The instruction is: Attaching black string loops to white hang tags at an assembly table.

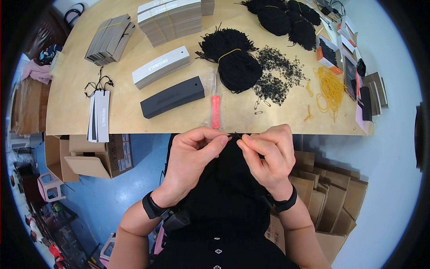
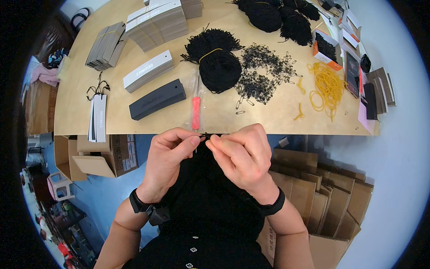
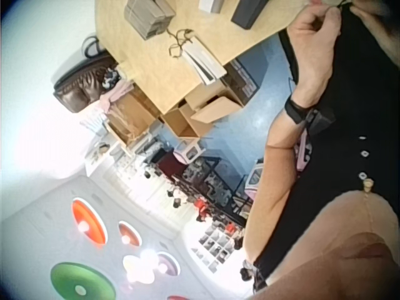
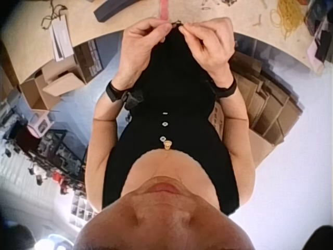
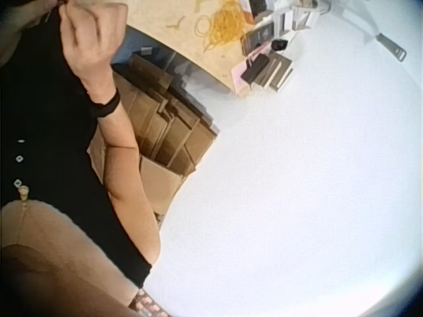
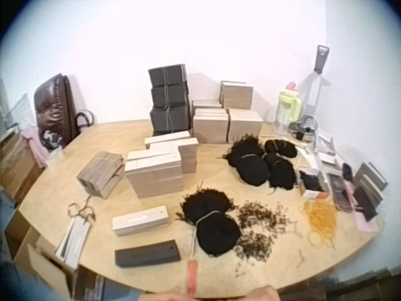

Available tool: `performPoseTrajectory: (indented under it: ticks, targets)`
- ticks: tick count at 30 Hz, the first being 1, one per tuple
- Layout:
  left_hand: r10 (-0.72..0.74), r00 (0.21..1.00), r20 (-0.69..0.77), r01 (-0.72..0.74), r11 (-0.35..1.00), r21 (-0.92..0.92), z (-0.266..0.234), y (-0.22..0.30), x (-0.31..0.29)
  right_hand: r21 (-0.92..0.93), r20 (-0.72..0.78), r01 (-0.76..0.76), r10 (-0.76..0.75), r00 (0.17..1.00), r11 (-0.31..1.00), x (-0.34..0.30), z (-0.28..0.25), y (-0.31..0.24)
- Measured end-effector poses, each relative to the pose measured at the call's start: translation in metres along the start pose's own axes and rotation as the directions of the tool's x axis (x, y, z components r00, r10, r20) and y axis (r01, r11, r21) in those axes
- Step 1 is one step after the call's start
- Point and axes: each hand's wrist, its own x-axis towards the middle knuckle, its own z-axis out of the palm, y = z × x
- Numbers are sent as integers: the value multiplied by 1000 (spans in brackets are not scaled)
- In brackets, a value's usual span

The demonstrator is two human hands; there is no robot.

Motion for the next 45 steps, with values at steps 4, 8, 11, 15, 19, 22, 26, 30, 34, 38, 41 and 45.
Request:
performPoseTrajectory:
  ticks: [4,8,11,15,19,22,26,30,34,38,41,45]
  targets:
    - [-21,1000,0,21,1000,-10,0,0,-1,-27,-4,39,-39,999,999,-1,0,-2]
    - [-58,998,39,60,997,-42,-1,2,-3,-49,-25,69,-70,997,996,-4,4,-2]
    - [-52,997,59,56,995,-76,2,5,-3,-29,-28,74,-75,997,997,-4,4,-3]
    - [-51,993,106,63,991,-121,0,5,-3,105,45,-14,9,999,994,-1,-7,-3]
    - [-17,995,97,18,1000,-16,-2,6,-5,81,150,-124,111,982,989,19,-20,-7]
    - [-15,994,107,8,998,67,-5,8,-7,88,262,-137,109,959,987,20,-22,2]
    - [-32,990,138,24,998,57,-5,9,-8,109,321,-97,57,945,989,22,-20,3]
    - [-71,983,172,64,997,47,-12,7,-9,106,337,-100,59,940,989,22,-14,4]
    - [-58,985,160,64,997,-33,-14,5,-9,128,380,-157,98,920,979,22,-13,2]
    - [-32,988,150,36,999,-25,-13,8,-8,152,421,-211,129,898,966,26,-21,0]
    - [-40,989,146,44,999,-26,-14,9,-8,144,423,-200,122,898,969,26,-20,-1]
    - [-47,988,150,51,998,-23,-15,8,-9,136,435,-201,124,892,970,27,-18,-1]
